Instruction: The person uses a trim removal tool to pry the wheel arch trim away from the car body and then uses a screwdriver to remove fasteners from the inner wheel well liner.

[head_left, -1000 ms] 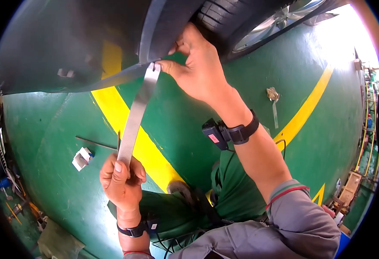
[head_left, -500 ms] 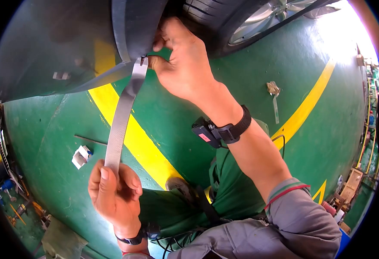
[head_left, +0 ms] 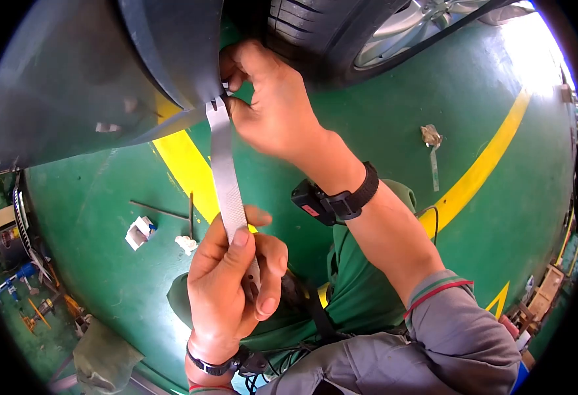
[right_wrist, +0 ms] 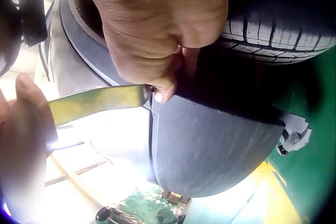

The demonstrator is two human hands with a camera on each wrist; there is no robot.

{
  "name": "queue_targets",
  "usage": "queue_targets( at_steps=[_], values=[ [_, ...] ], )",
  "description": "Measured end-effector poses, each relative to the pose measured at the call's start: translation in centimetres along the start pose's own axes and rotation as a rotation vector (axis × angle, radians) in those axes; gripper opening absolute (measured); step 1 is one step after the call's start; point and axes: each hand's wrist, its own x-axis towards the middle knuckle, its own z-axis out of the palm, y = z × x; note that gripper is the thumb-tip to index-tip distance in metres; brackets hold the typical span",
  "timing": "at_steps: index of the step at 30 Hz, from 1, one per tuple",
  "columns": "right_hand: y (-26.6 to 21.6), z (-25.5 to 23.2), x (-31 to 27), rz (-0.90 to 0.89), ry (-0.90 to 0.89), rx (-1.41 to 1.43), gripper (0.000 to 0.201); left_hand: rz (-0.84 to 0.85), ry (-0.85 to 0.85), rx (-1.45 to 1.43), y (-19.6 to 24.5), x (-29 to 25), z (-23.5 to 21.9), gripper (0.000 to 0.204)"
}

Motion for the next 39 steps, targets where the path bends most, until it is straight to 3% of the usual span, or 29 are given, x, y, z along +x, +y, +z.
queue_targets(
  at_steps=[1,4,8,10,12,14,20,22,26,31,33,35,39],
  values=[
    [0.0,0.0,0.0,-0.001,0.004,0.010,0.028,-0.029,0.081,-0.006,0.4,0.0,1.4,0.025],
    [-0.1,0.1,-0.2,0.009,0.004,0.000,0.028,-0.065,0.051,-0.102,0.7,0.5,1.7,0.024],
    [-0.1,-0.1,0.0,0.036,0.016,-0.034,0.034,-0.004,0.066,-0.009,-0.9,1.3,0.5,0.023],
    [0.1,0.0,0.1,0.032,0.018,-0.024,0.033,-0.080,-0.021,-0.188,1.0,0.4,0.5,0.022],
    [0.0,0.2,-0.3,0.049,0.024,-0.016,0.033,-0.097,0.008,-0.299,2.2,0.1,1.9,0.020],
    [0.0,0.1,-0.1,0.046,0.035,0.006,0.031,-0.148,0.029,-0.224,2.3,0.5,2.9,0.022],
    [-0.1,-0.2,0.0,0.008,-0.016,0.021,0.030,-0.042,0.055,-0.020,-1.5,2.3,0.4,0.023],
    [0.1,-0.1,-0.1,0.024,-0.017,0.010,0.030,0.091,0.036,0.093,-3.6,3.8,-1.0,0.022],
    [0.3,0.1,-0.2,0.022,-0.015,-0.107,0.033,0.176,-0.087,0.116,-5.1,5.6,-3.5,0.022],
    [0.2,0.1,-0.3,-0.062,0.013,-0.150,0.037,0.162,-0.076,0.108,-4.4,4.7,-2.5,0.022],
    [0.2,0.0,-0.2,-0.081,0.003,-0.159,0.036,0.084,0.041,0.049,-3.2,3.2,-1.0,0.022],
    [0.4,0.0,-0.2,-0.098,0.001,-0.170,0.037,0.050,0.042,0.009,-2.0,2.0,-0.4,0.022],
    [0.8,0.9,-0.2,-0.084,0.035,-0.111,0.049,-0.001,0.065,0.038,-1.7,0.7,-0.7,0.025]
  ],
)
